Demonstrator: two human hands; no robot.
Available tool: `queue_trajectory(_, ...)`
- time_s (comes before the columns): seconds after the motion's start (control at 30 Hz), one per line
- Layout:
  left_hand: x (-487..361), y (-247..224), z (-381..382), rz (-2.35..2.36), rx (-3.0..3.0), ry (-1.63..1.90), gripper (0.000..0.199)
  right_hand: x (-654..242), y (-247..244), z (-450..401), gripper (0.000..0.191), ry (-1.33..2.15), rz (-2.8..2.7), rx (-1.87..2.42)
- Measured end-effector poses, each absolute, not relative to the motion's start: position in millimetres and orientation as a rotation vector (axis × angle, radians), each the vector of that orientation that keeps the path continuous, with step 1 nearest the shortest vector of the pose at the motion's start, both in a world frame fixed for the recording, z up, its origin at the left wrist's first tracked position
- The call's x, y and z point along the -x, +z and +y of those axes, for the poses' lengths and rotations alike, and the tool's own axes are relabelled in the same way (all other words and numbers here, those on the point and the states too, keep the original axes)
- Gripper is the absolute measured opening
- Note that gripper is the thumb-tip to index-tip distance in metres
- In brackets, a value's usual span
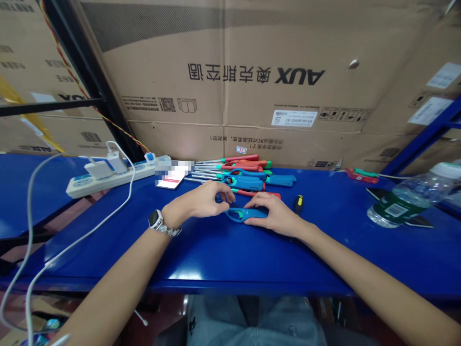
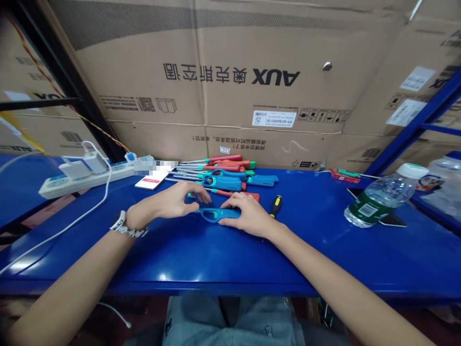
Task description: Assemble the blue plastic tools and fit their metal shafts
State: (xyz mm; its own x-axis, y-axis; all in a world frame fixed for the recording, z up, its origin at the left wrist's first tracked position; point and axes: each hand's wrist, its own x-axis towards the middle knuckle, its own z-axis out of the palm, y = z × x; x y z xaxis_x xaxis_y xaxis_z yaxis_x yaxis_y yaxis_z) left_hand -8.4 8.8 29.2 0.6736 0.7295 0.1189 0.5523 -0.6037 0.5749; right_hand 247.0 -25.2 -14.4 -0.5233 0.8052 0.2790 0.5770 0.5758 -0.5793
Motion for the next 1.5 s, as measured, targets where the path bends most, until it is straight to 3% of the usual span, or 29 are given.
queue_trajectory(0.17, 4.1, 29.5, 3.1, 0.994, -2.390, 0.442, 0.027, -245.8, -14.8, -25.6, 0.030, 0.586, -2.279, 1.118)
queue_trajectory(0.3, -5.2, 27.2, -3.5, 1.013, -2.480, 0.417, 0.053, -249.7, -13.9, -26.5, 0.038, 0.636, -2.249, 1.106)
queue_trajectory(0.37, -9.6, 24.0, -5.0, 1.010, -2.552, 0.379, 0.056, -253.5, -13.3, -26.4, 0.034, 0.653, -2.251, 1.078)
queue_trajectory(0.57, -12.4, 9.6, 1.2, 0.979, -2.636, 0.356, 0.038, -260.4, -14.1, -24.8, 0.024, 0.643, -2.247, 1.093)
queue_trajectory(1.13, -8.2, -0.9, -0.6, 0.952, -2.548, 0.435, 0.033, -258.5, -16.2, -24.9, 0.034, 0.607, -2.235, 1.233)
queue_trajectory(1.33, -2.4, -8.0, -2.6, 1.027, -2.541, 0.438, 0.042, -260.9, -12.5, -26.3, 0.030, 0.617, -2.268, 1.192)
queue_trajectory(1.5, -4.8, -6.4, -2.2, 0.930, -2.537, 0.433, 0.033, -260.5, -11.0, -24.9, 0.027, 0.574, -2.314, 1.177)
